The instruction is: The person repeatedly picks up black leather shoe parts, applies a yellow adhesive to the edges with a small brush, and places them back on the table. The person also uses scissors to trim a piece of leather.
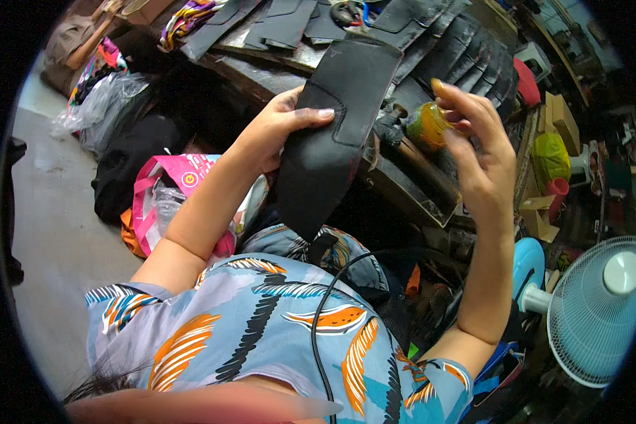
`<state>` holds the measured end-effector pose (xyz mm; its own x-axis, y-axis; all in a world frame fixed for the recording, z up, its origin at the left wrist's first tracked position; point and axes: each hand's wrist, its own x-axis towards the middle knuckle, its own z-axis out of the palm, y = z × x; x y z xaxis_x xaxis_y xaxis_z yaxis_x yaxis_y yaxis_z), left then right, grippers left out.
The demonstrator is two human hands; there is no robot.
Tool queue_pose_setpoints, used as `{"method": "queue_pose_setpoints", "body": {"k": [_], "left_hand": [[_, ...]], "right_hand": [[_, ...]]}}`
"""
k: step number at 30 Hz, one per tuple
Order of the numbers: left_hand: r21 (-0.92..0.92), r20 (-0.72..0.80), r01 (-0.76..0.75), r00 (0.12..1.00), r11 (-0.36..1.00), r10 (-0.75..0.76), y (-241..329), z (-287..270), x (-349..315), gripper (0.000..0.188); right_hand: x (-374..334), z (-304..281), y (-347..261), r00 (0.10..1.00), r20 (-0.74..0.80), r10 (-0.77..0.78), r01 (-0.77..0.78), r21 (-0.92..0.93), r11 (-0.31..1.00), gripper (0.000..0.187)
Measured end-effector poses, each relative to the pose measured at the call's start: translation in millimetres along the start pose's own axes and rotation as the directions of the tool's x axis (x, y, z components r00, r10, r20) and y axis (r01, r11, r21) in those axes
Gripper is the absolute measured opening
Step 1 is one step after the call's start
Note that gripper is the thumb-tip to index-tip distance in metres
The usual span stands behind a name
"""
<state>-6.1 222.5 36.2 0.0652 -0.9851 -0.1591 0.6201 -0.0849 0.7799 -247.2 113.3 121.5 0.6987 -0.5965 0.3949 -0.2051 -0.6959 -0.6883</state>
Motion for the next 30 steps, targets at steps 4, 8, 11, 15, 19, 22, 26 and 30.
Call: {"method": "queue_pose_setpoints", "body": {"k": [4,8,11,15,19,22,26,30], "left_hand": [[0.008,0.078,-0.030,0.997,1.000,0.029,5,14,-11,0.050],[0.001,0.129,-0.056,0.990,0.998,0.055,7,20,-15,0.048],[-0.013,0.155,-0.072,0.985,0.997,0.073,7,22,-16,0.047],[0.015,0.171,-0.073,0.983,0.997,0.069,10,21,-16,0.047],[-0.052,0.192,-0.077,0.978,0.996,0.086,11,21,-13,0.047],[-0.034,0.188,-0.107,0.976,0.994,0.111,11,22,-10,0.045],[0.001,0.203,-0.126,0.971,0.992,0.124,11,22,-6,0.042],[-0.033,0.228,-0.166,0.959,0.986,0.169,11,22,-3,0.039]], "right_hand": [[10,20,3,0.998,0.011,0.055,-0.056,0.161,0.985,0.052],[13,29,19,0.998,0.044,0.034,-0.041,0.146,0.988,0.055],[9,28,29,0.994,0.071,0.082,-0.087,0.072,0.994,0.058],[6,30,36,1.000,0.006,0.026,-0.027,0.212,0.977,0.057],[-1,25,34,0.981,0.116,0.156,-0.192,0.461,0.866,0.055],[-6,23,31,0.958,0.191,0.212,-0.283,0.556,0.781,0.053],[-10,27,27,0.980,0.161,0.120,-0.187,0.517,0.835,0.049],[-11,30,20,0.990,0.126,-0.060,0.016,0.326,0.945,0.045]]}}
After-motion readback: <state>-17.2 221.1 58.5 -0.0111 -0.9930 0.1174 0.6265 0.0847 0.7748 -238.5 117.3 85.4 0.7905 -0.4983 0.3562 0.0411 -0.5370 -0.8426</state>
